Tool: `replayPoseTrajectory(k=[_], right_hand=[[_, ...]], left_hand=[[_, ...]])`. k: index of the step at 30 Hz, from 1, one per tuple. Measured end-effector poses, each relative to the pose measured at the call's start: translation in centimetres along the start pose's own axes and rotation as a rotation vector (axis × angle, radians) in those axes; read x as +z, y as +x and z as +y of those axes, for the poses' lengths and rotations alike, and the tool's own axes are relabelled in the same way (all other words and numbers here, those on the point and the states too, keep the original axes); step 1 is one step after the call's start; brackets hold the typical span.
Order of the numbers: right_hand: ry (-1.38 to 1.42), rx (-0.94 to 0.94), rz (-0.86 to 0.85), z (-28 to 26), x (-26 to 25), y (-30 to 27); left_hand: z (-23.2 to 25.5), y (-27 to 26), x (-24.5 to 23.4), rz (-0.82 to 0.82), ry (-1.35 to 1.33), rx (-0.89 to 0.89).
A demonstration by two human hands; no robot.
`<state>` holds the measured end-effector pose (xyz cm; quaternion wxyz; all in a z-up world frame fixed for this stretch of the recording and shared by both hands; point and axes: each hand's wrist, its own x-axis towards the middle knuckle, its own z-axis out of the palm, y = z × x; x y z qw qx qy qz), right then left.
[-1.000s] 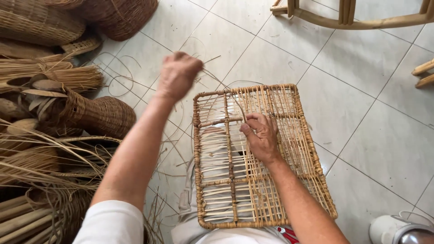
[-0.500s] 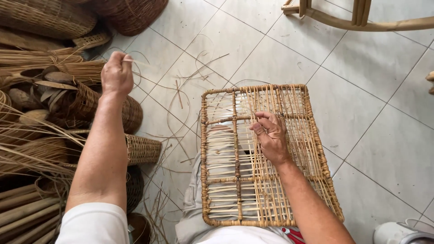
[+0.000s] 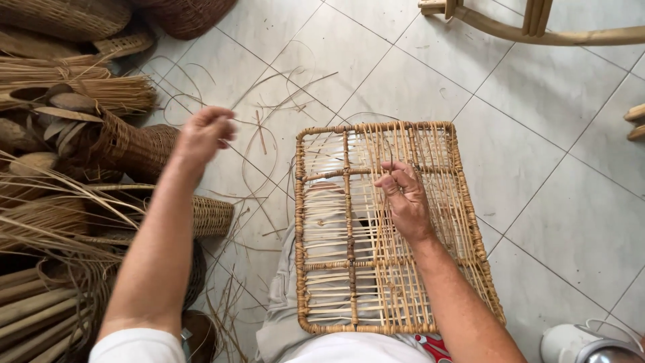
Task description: Weaving thin rattan strips into a rectangular frame to create a mesh surface.
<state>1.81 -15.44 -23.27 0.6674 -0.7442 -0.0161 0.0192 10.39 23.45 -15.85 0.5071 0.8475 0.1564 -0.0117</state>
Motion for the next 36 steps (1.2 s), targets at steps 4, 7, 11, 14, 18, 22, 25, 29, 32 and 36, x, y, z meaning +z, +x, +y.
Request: replayPoseTrajectory(k=[4,7,11,14,18,22,25,29,32,36], right_hand=[[0.017,0.018,-0.002,0.0,-0.1,-0.2],[0.018,0.009,-0.003,-0.3,-0.2,-0.2],[0.017,-0.011,0.012,0.5,-0.2,-0.2],[0.023,-0.030,0.013,1.1,-0.2,-0.1],[0.080,-0.076,0.013,7.5,-0.8,0.7],[0.054,-0.138,0.012,5.7,-0.5,0.5],[0.052,-0.159,0.022,6.2,-0.6,0.7],[0.066,-0.186,0.022,5.6,-0.2,0.6],[0.079,-0.208,0.026,3.2,0.1,0.4],[0.069,-0.210,0.015,3.7,-0.1,0.5]], left_hand=[[2.0,0.0,8.0,-0.250,-0.392,-0.028],[5.0,-1.8,13.1,-0.374,-0.398,0.026],[7.1,-4.7,17.7,-0.591,0.319,0.441],[5.5,-7.2,19.8,-0.736,0.402,0.493],[5.2,-9.6,17.6,-0.666,0.346,0.425],[0.9,-10.2,15.4,-0.517,0.398,0.431],[-1.1,-10.9,12.7,-0.410,0.517,0.434],[-2.0,-11.5,11.6,-0.352,0.716,0.344],[-1.5,-8.8,11.2,-0.194,0.483,0.065],[0.0,-4.4,13.2,-0.115,-0.374,-0.033]])
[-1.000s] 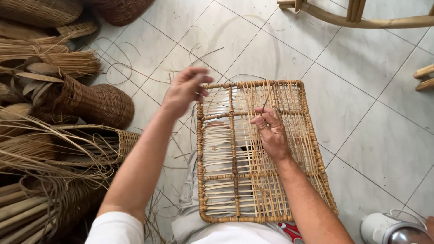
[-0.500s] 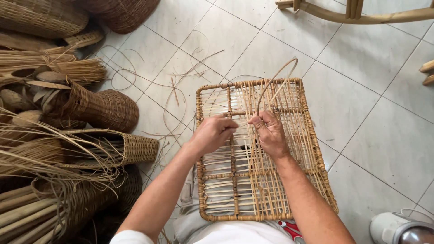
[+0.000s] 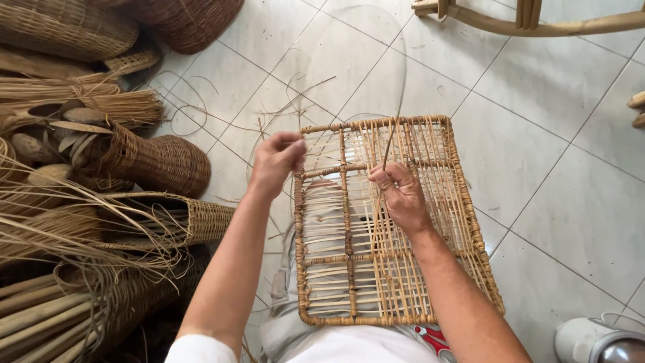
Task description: Weaving thin rattan strips into a rectangular frame to create a mesh surface.
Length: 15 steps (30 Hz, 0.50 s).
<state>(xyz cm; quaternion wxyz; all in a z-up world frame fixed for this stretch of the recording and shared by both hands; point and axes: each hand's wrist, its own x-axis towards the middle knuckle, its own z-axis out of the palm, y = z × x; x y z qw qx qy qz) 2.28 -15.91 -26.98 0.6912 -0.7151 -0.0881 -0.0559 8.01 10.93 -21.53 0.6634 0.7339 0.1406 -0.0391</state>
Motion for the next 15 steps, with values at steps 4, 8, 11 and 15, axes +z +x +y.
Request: replayPoseTrajectory(k=[4,8,11,15], right_hand=[[0.006,0.022,0.005,-0.3,0.0,0.1],[-0.003,0.025,0.033,0.6,0.0,-0.1],[-0.009,0.028,0.037,0.3,0.2,-0.1],[-0.014,0.044,0.045,0.2,0.0,-0.2]], left_hand=[[0.8,1.9,5.3,-0.133,-0.058,0.033],[1.7,3.3,8.6,-0.147,0.360,0.148],[1.5,4.6,9.1,-0.093,0.415,0.263],[1.7,4.8,8.9,-0.092,0.504,0.361]])
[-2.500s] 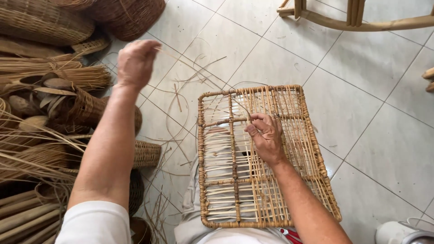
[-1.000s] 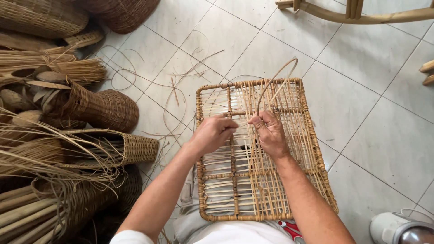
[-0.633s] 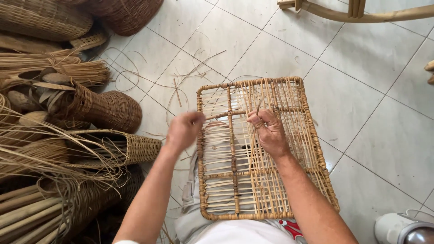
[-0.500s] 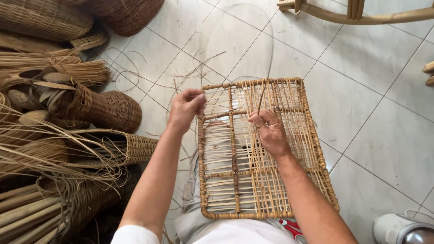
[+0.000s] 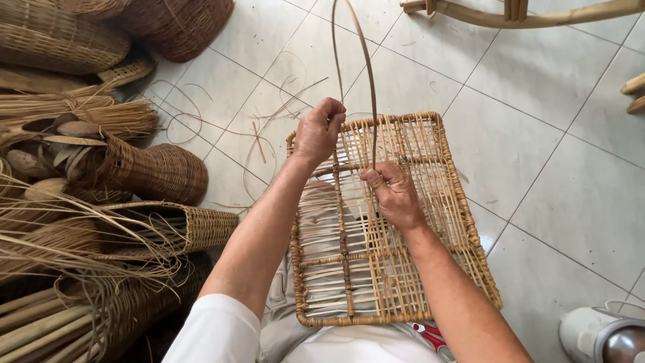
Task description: Weaving thin rattan strips into a rectangular frame to create a mesh surface.
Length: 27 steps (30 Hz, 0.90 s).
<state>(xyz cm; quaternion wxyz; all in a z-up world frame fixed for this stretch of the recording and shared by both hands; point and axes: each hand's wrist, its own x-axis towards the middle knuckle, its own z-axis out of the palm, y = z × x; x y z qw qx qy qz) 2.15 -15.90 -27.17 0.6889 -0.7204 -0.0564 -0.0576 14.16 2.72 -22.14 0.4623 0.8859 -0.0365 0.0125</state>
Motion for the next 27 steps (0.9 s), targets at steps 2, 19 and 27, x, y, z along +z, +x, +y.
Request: replayPoseTrajectory(k=[2,19,27], right_hand=[[0.003,0.024,-0.018,0.2,-0.2,0.1],[-0.047,0.030,-0.020,1.0,-0.1,0.1],[-0.083,0.040,-0.019,1.4,-0.3,-0.1]], left_hand=[[-0.1,-0.1,0.0,-0.007,0.010,0.015],[-4.1,1.9,2.8,-0.169,-0.251,-0.240],[-2.3,0.0,3.2,-0.437,0.525,-0.152]])
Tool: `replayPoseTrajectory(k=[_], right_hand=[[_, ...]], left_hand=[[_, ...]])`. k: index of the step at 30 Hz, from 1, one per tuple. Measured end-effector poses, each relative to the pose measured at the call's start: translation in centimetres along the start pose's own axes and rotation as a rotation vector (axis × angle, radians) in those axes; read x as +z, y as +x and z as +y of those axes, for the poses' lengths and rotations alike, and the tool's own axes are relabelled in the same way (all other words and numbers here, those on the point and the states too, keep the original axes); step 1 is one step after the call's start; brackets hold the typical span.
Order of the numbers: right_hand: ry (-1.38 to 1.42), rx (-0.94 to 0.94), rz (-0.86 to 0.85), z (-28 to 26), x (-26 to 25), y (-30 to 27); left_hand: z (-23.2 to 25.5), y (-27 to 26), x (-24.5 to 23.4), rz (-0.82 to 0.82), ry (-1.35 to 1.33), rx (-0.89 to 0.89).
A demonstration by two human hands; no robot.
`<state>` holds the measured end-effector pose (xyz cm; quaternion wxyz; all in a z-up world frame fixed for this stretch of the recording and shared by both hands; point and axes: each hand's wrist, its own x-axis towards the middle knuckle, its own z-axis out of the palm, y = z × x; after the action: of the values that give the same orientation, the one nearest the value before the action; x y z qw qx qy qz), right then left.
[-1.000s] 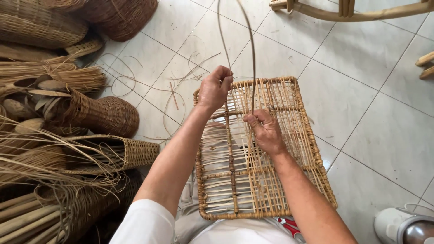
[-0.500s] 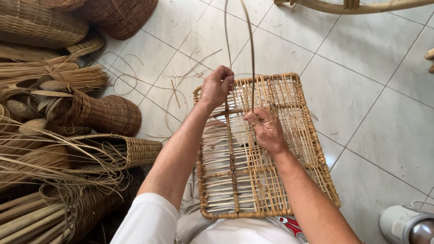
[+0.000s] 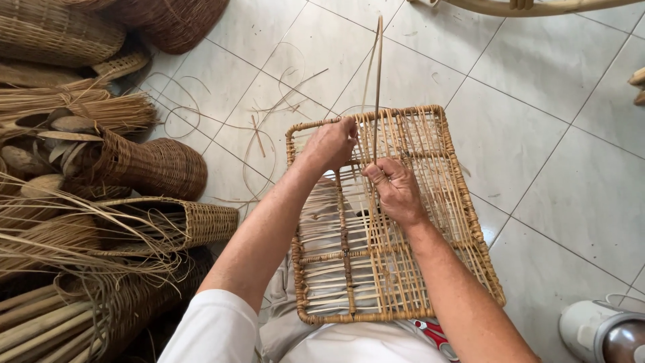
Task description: Weaving thin rattan strips into a rectangular frame to create a mesh surface.
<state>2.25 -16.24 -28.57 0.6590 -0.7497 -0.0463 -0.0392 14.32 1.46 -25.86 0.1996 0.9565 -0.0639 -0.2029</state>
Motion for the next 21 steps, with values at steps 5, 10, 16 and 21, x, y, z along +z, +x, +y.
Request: replayPoseTrajectory(k=[5,10,16,21], right_hand=[[-0.001,0.002,0.014,-0.2,0.1,0.0],[-0.101,-0.039,0.009,0.3,0.0,0.2],[-0.310,-0.093,-0.021,-3.6,0.4,0.6],[-0.582,-0.148,-0.116,-1.4,1.8,0.4]], left_hand=[[2.2,-3.6,-2.1,-0.020,0.078,0.126],[1.8,-1.6,-1.4,0.020,-0.024,0.098],[-0.4,0.7,-0.8,0.035,-0.305,-0.122],[-1.7,0.9,-0.4,0.042,-0.343,-0.157]])
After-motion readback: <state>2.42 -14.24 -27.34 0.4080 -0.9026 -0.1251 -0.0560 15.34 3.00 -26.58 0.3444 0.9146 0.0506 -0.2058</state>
